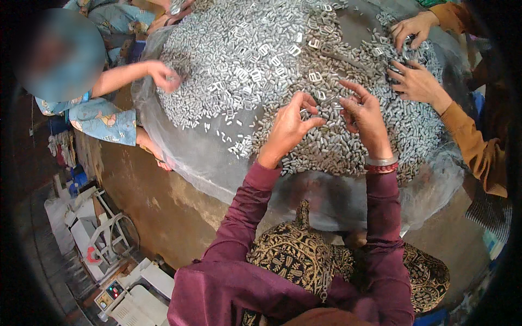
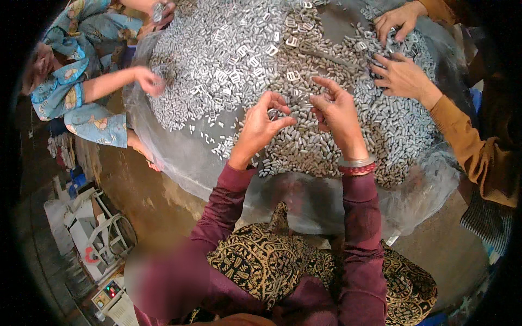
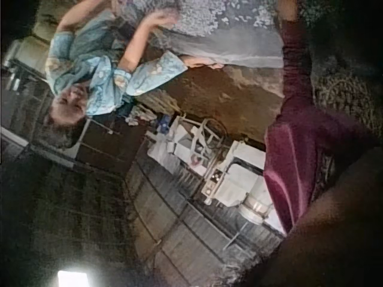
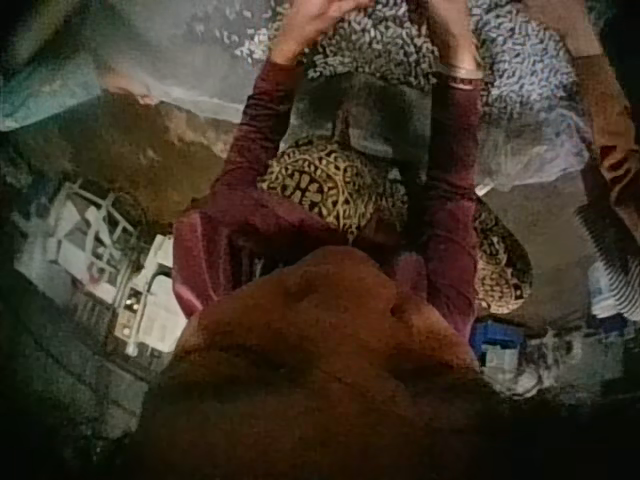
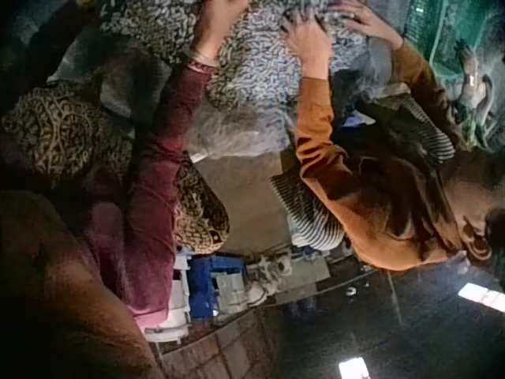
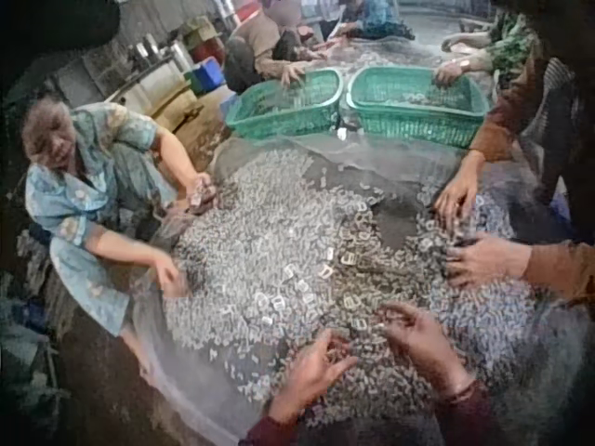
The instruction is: The person sorts small metallic items from a large pile on a plastic sheet, picking them up by hand and placing them into a green basket. Other people are also sorting items at the same table.
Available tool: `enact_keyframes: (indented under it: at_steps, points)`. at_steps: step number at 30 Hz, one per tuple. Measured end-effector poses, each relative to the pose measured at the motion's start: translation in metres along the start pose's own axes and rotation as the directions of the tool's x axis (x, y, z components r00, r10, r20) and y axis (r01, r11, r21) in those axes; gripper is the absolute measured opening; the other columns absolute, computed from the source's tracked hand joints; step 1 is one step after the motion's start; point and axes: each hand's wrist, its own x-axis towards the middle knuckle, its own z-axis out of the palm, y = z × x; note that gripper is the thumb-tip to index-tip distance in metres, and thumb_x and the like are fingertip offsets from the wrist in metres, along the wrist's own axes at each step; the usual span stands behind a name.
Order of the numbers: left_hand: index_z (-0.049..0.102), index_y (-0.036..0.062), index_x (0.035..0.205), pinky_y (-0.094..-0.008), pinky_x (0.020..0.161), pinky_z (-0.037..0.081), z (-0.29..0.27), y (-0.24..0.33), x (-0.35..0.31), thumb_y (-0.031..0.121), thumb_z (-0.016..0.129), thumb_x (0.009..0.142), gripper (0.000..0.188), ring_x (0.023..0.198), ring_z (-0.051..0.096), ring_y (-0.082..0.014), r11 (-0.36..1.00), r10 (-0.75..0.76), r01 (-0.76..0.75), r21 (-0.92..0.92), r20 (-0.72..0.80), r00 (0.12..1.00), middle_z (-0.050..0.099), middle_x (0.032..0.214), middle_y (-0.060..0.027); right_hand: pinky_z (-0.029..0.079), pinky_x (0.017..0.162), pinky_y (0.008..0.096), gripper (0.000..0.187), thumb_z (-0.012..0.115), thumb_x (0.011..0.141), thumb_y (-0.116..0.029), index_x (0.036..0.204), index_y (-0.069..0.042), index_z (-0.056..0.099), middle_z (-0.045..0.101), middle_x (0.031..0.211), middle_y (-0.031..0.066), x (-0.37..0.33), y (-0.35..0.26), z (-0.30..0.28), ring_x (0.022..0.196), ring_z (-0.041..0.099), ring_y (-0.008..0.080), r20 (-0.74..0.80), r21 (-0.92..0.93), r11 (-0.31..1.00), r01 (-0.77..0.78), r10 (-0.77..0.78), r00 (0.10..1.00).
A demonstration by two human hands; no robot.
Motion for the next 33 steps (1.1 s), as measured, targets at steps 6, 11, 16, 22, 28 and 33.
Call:
enact_keyframes:
  at_steps: [6, 11, 16, 22, 28, 33]
  points:
    - [0.055, 0.0027, 0.11, -0.0275, 0.068, 0.046, -0.002, 0.014, 0.006, 0.013, 0.074, 0.075, 0.041, 0.079, 0.059, -0.0107, 0.991, -0.082, 0.084, -0.104, 0.028, 0.996, 0.067, 0.088, -0.0045, 0.029, 0.038, 0.0183, 0.049, 0.057, 0.084, -0.006, 0.131, -0.002, 0.042, 0.048, 0.065, -0.0024, -0.005, 0.003, 0.004, 0.051, 0.043, 0.0043, 0.07, 0.078, 0.996, -0.03, 0.025, 0.997]
    - [0.058, 0.0015, 0.105, -0.0275, 0.08, 0.046, 0.005, -0.003, 0.008, 0.009, 0.069, 0.081, 0.028, 0.086, 0.06, -0.011, 0.963, -0.029, 0.022, -0.269, -0.021, 0.999, 0.066, 0.089, -0.0033, 0.031, 0.039, 0.0165, 0.051, 0.058, 0.087, -0.012, 0.134, -0.005, 0.041, 0.05, 0.074, -0.0021, -0.006, 0.003, 0.005, 0.055, 0.046, 0.0048, 0.253, 0.264, 0.943, -0.202, 0.134, 0.958]
    - [0.059, 0.0047, 0.105, -0.0189, 0.05, 0.037, 0.014, -0.006, 0.005, 0.012, 0.07, 0.082, 0.027, 0.061, 0.048, -0.0023, 0.675, -0.273, 0.336, -0.657, 0.201, 0.941, 0.06, 0.082, 0.0027, 0.031, 0.039, 0.0165, 0.055, 0.061, 0.087, -0.014, 0.136, -0.006, 0.038, 0.048, 0.073, -0.0032, -0.008, 0.013, 0.004, 0.055, 0.045, 0.0045, 0.275, 0.396, 0.902, -0.169, 0.059, 0.96]
    - [0.063, 0.0011, 0.097, -0.0216, 0.049, 0.038, 0.018, -0.004, 0.006, 0.007, 0.068, 0.082, 0.017, 0.062, 0.05, -0.0039, 0.856, -0.162, 0.091, -0.51, -0.098, 0.982, 0.061, 0.078, 0.0023, 0.031, 0.039, 0.0175, 0.055, 0.059, 0.087, -0.01, 0.136, -0.004, 0.036, 0.047, 0.071, -0.0035, -0.007, 0.017, 0.002, 0.054, 0.043, 0.0034, 0.129, 0.149, 0.989, -0.004, -0.016, 0.992]
    - [0.066, 0.0038, 0.099, -0.0338, 0.062, 0.049, 0.009, 0.013, 0.011, 0.001, 0.064, 0.08, 0.02, 0.071, 0.061, -0.0233, 0.936, 0.334, -0.286, 0.207, -0.258, 0.907, 0.064, 0.082, -0.0075, 0.032, 0.038, 0.0186, 0.046, 0.056, 0.087, -0.008, 0.131, -0.001, 0.042, 0.048, 0.07, -0.0022, -0.007, 0.018, 0.013, 0.054, 0.044, 0.004, 0.014, 0.062, 0.997, 0.047, -0.048, 0.999]
    - [0.065, 0.0064, 0.1, -0.0354, 0.064, 0.05, 0.006, 0.018, 0.01, -0.001, 0.062, 0.079, 0.023, 0.075, 0.062, -0.0272, 0.887, 0.403, -0.308, 0.344, -0.251, 0.88, 0.063, 0.084, -0.0098, 0.034, 0.04, 0.0192, 0.033, 0.055, 0.088, -0.008, 0.12, 0.0, 0.051, 0.054, 0.072, 0.0007, -0.003, 0.024, 0.015, 0.055, 0.049, 0.0059, 0.012, 0.248, 0.968, -0.041, 0.039, 0.999]
